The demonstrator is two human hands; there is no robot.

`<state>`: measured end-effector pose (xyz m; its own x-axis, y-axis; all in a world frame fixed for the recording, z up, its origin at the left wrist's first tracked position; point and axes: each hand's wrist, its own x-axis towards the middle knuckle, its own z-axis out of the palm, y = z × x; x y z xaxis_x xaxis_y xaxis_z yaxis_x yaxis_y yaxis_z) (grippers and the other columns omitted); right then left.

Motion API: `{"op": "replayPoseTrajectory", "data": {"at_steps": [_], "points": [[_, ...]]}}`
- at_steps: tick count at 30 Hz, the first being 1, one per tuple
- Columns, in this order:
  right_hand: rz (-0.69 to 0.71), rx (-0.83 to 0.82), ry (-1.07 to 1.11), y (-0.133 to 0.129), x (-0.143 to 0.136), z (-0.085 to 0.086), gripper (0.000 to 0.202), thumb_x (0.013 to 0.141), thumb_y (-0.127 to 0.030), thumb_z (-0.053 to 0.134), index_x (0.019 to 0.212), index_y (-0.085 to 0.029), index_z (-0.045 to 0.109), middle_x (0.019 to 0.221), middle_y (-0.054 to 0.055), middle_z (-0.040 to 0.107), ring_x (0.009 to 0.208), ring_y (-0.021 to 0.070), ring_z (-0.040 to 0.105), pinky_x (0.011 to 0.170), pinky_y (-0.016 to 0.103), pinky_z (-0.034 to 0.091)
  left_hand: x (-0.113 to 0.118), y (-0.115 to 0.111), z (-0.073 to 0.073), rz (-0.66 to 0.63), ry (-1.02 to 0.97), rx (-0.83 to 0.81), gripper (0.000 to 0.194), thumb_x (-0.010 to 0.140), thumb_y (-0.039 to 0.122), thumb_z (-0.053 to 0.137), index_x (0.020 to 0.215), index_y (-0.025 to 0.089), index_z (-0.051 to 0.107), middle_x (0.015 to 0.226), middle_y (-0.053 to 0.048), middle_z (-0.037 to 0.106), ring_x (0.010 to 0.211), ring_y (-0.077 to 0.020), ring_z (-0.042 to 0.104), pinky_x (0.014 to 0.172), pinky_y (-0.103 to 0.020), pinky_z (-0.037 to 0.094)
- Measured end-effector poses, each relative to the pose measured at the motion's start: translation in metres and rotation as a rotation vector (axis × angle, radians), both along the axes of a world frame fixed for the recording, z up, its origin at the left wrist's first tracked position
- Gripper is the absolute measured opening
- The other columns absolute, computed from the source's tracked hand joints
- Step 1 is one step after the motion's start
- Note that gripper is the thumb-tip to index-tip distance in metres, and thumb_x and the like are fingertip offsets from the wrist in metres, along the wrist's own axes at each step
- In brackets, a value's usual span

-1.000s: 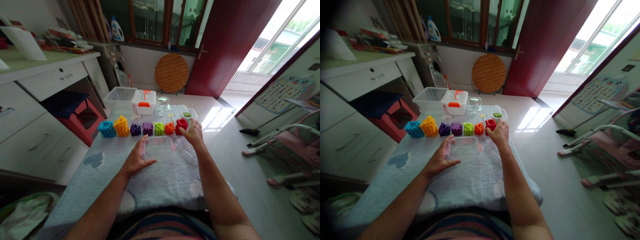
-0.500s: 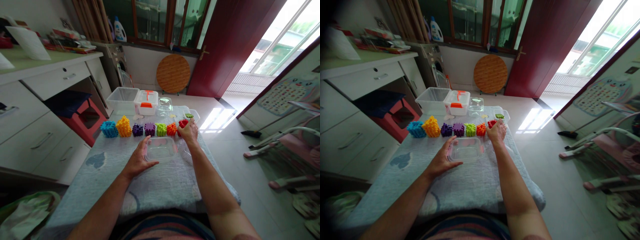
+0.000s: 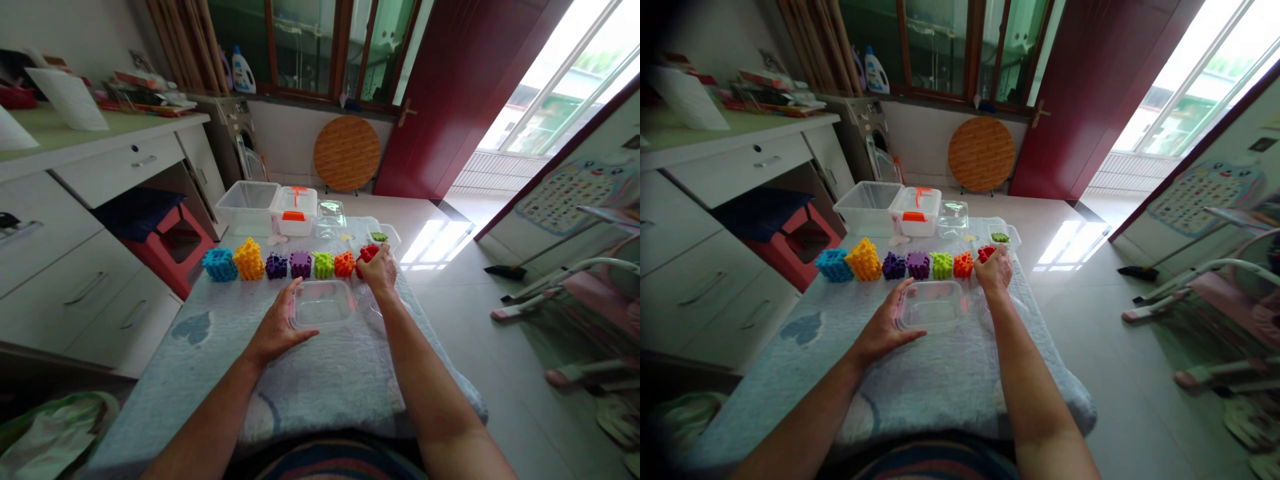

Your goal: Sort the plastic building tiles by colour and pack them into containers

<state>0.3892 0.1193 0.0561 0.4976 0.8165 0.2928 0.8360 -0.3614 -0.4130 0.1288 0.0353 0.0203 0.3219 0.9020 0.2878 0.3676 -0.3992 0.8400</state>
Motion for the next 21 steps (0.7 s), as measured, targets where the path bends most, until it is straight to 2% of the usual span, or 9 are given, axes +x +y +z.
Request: {"op": "replayPoseTrajectory", "data": {"at_steps": [11, 21], "points": [[-0.019, -0.028, -0.015, -0.0003, -0.0017, 0.0030, 0.053, 0.076, -0.039, 0.061, 0.120, -0.011, 0.046, 0.101, 0.016, 0.065, 0.093, 0.0301, 0.065, 0.076, 0.037, 0.048, -0.0002, -0.0002, 0.0007, -0.001, 0.006, -0.004, 0.101, 0.064, 0.042, 0.085, 0.146, 0.025, 0.029, 0.139, -0.014, 0.048, 0.130, -0.0321, 0.049, 0.109, -0.053, 0.039], [-0.026, -0.050, -0.031, 0.0004, -0.0012, 0.0036, 0.063, 0.075, -0.044, 0.062, 0.125, -0.013, 0.043, 0.106, 0.014, 0.065, 0.096, 0.0287, 0.064, 0.078, 0.036, 0.047, -0.0005, 0.0010, -0.0034, 0.002, -0.002, -0.014, 0.104, 0.062, 0.040, 0.086, 0.146, 0.023, 0.028, 0.136, -0.014, 0.050, 0.129, -0.0323, 0.050, 0.110, -0.053, 0.037]]}}
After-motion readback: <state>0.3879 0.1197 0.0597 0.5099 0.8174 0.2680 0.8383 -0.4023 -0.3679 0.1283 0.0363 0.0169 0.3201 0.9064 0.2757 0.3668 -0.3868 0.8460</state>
